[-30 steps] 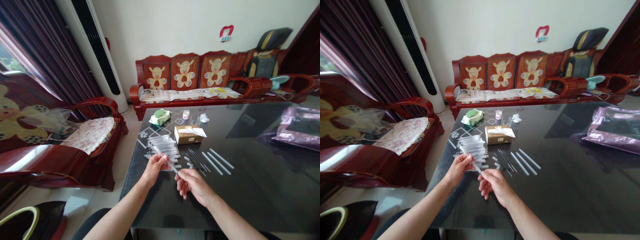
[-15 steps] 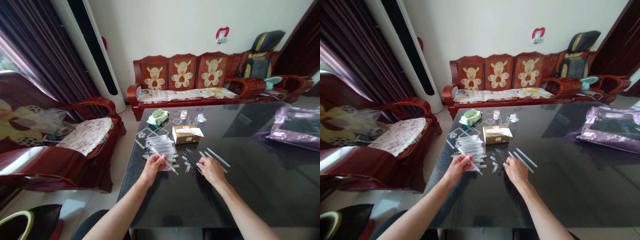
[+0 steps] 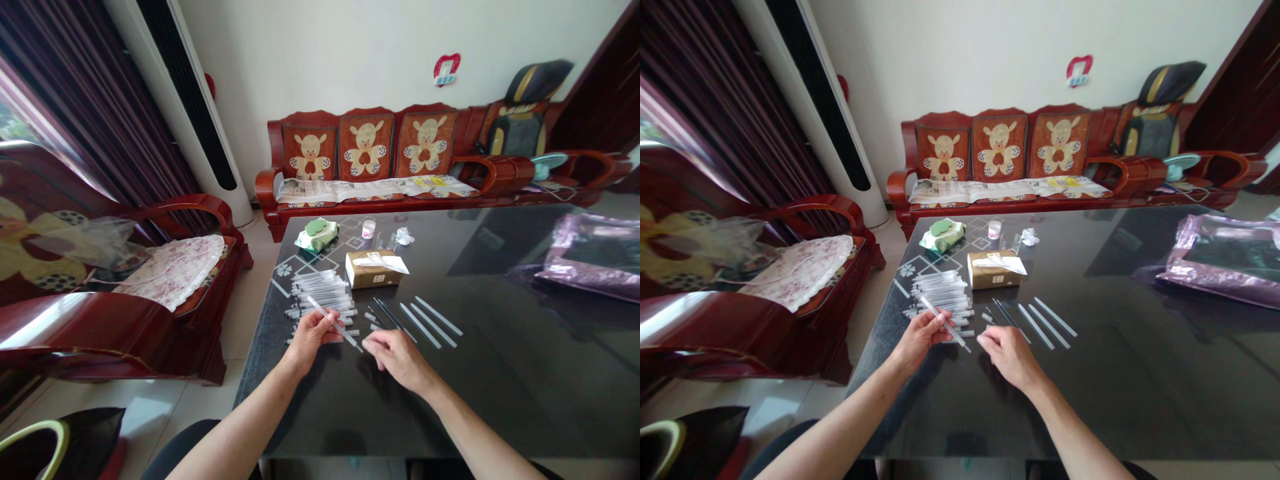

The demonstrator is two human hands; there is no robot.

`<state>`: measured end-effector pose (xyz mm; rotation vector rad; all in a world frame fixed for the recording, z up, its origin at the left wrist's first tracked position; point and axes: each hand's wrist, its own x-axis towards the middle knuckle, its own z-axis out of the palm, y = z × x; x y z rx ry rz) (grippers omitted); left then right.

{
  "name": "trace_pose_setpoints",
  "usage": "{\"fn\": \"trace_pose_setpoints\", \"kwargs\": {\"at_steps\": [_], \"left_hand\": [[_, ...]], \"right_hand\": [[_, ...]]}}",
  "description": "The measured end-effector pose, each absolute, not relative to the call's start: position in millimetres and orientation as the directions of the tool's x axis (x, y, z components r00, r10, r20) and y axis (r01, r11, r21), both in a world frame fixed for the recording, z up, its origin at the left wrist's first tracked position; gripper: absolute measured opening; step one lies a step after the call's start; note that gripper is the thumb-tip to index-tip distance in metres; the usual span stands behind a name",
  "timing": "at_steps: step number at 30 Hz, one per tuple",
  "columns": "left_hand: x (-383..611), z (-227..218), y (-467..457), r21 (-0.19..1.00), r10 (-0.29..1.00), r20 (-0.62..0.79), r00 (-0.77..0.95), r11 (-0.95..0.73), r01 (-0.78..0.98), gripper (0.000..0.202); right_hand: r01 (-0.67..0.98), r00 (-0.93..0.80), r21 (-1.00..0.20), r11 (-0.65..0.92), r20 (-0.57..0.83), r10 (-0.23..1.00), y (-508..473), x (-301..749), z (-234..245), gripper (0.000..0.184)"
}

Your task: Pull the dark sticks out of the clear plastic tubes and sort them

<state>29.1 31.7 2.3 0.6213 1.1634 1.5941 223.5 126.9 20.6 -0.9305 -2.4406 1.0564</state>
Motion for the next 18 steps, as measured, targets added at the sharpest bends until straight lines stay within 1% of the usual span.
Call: {"fn": "trace_pose_setpoints", "kwargs": {"at_steps": [1, 3, 6, 8, 10, 12, 13, 15, 16, 18], "left_hand": [[30, 2, 32, 0.904, 0.927, -0.153, -0.343, -0.009, -0.427, 0.036], [30, 1, 32, 0.906, 0.926, -0.155, -0.343, -0.005, -0.424, 0.036], [21, 3, 34, 0.909, 0.904, -0.143, -0.404, -0.041, -0.414, 0.037], [8, 5, 36, 0.910, 0.860, -0.135, -0.492, -0.089, -0.406, 0.038], [-6, 8, 37, 0.907, 0.802, -0.140, -0.581, -0.132, -0.400, 0.038], [-16, 10, 37, 0.905, 0.755, -0.137, -0.641, -0.167, -0.390, 0.038], [-18, 11, 37, 0.907, 0.746, -0.137, -0.652, -0.171, -0.386, 0.037], [-16, 11, 36, 0.913, 0.773, -0.139, -0.619, -0.142, -0.382, 0.038], [-12, 12, 36, 0.918, 0.804, -0.142, -0.578, -0.112, -0.381, 0.039], [-1, 12, 34, 0.925, 0.873, -0.145, -0.467, -0.048, -0.378, 0.042]], "right_hand": [[0.380, -0.775, -0.792, 0.478, 0.009, 0.631, 118, 220, 23, 0.037], [0.330, -0.808, -0.844, 0.422, -0.022, 0.589, 106, 215, 26, 0.036], [0.333, -0.831, -0.840, 0.428, -0.047, 0.554, 109, 219, 29, 0.031], [0.364, -0.839, -0.796, 0.484, -0.054, 0.542, 124, 230, 32, 0.030], [0.439, -0.808, -0.694, 0.570, -0.027, 0.589, 144, 244, 33, 0.031], [0.555, -0.745, -0.536, 0.637, 0.021, 0.667, 161, 258, 32, 0.032], [0.616, -0.708, -0.453, 0.645, 0.041, 0.705, 167, 263, 29, 0.033], [0.713, -0.645, -0.320, 0.624, 0.051, 0.763, 175, 269, 23, 0.031], [0.744, -0.623, -0.275, 0.609, 0.045, 0.781, 176, 270, 19, 0.029], [0.772, -0.606, -0.225, 0.594, 0.022, 0.795, 177, 269, 13, 0.026]]}}
